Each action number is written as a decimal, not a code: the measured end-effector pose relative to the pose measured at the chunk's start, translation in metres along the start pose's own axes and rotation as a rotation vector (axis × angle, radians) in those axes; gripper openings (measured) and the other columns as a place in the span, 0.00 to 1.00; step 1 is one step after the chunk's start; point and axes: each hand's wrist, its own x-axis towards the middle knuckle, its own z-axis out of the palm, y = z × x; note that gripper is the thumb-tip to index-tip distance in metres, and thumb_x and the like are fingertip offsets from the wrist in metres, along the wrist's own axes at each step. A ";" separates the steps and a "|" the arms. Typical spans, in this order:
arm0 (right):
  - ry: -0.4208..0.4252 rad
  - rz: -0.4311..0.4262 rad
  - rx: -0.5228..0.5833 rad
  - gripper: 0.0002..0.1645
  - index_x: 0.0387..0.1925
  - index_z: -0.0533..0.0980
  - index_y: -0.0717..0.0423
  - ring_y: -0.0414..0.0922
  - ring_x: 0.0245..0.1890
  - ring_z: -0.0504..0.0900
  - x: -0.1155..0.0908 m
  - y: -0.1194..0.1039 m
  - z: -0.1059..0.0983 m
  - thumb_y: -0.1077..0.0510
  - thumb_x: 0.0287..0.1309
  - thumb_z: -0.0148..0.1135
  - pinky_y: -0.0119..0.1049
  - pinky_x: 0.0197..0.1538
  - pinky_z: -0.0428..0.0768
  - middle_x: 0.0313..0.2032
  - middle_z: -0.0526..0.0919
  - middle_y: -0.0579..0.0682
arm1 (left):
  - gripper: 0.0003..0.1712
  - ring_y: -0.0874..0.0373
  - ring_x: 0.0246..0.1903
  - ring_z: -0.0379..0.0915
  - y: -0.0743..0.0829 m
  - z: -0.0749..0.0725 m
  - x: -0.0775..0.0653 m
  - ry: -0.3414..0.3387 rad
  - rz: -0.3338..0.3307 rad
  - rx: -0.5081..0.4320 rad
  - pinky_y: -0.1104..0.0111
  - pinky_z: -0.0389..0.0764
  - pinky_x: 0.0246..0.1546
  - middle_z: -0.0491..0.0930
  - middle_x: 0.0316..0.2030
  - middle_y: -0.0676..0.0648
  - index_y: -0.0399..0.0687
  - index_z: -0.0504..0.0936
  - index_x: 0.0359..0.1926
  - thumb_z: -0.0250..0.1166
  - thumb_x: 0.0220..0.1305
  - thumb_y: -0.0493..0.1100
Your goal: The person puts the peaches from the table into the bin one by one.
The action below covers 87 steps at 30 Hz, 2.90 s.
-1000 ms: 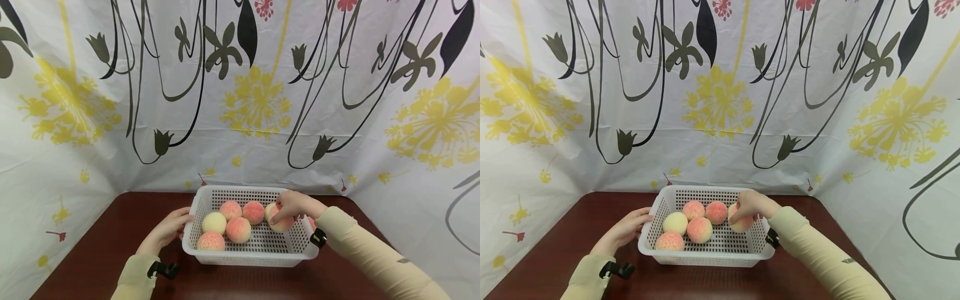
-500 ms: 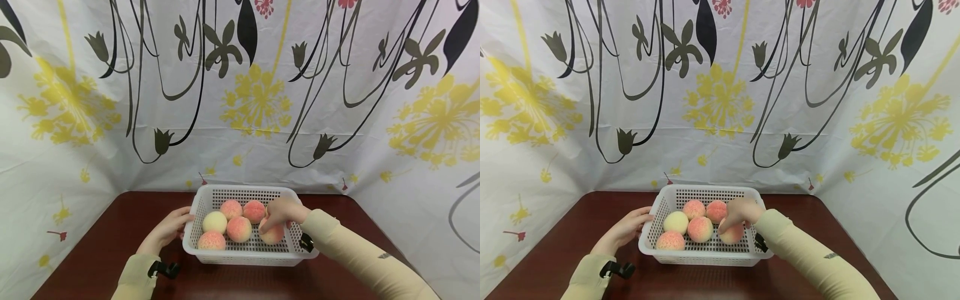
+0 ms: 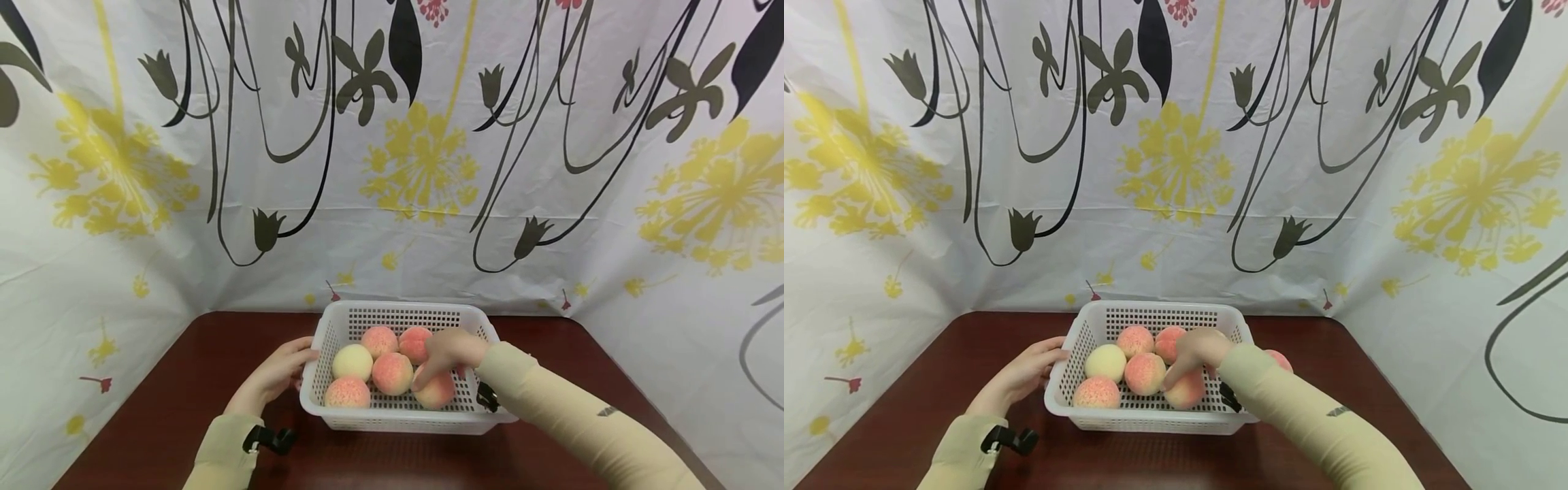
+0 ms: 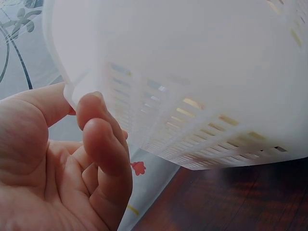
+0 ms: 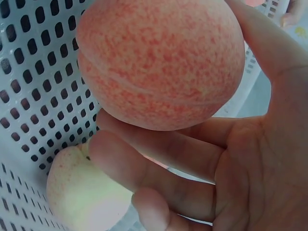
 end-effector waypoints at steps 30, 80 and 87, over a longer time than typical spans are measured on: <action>-0.151 -0.119 0.123 0.29 0.19 0.69 0.51 0.47 0.21 0.78 0.005 -0.011 0.011 0.35 0.25 0.70 0.43 0.22 0.76 0.27 0.72 0.46 | 0.30 0.58 0.14 0.64 -0.006 -0.003 0.001 -0.024 0.006 -0.019 0.67 0.67 0.14 0.77 0.34 0.36 0.38 0.60 0.60 0.55 0.60 0.46; -0.227 -0.187 0.187 0.26 0.32 0.77 0.49 0.48 0.27 0.78 0.005 0.004 0.006 0.34 0.40 0.62 0.46 0.31 0.77 0.30 0.75 0.41 | 0.29 0.57 0.14 0.61 -0.004 -0.004 0.002 -0.034 0.014 -0.035 0.66 0.65 0.15 0.77 0.32 0.39 0.39 0.60 0.60 0.54 0.62 0.46; -0.210 -0.199 0.136 0.23 0.27 0.77 0.47 0.51 0.23 0.79 0.002 0.006 0.004 0.33 0.40 0.61 0.46 0.28 0.76 0.26 0.75 0.41 | 0.30 0.58 0.14 0.63 -0.003 -0.004 0.001 -0.029 0.013 -0.025 0.67 0.66 0.15 0.77 0.33 0.38 0.39 0.60 0.60 0.55 0.61 0.47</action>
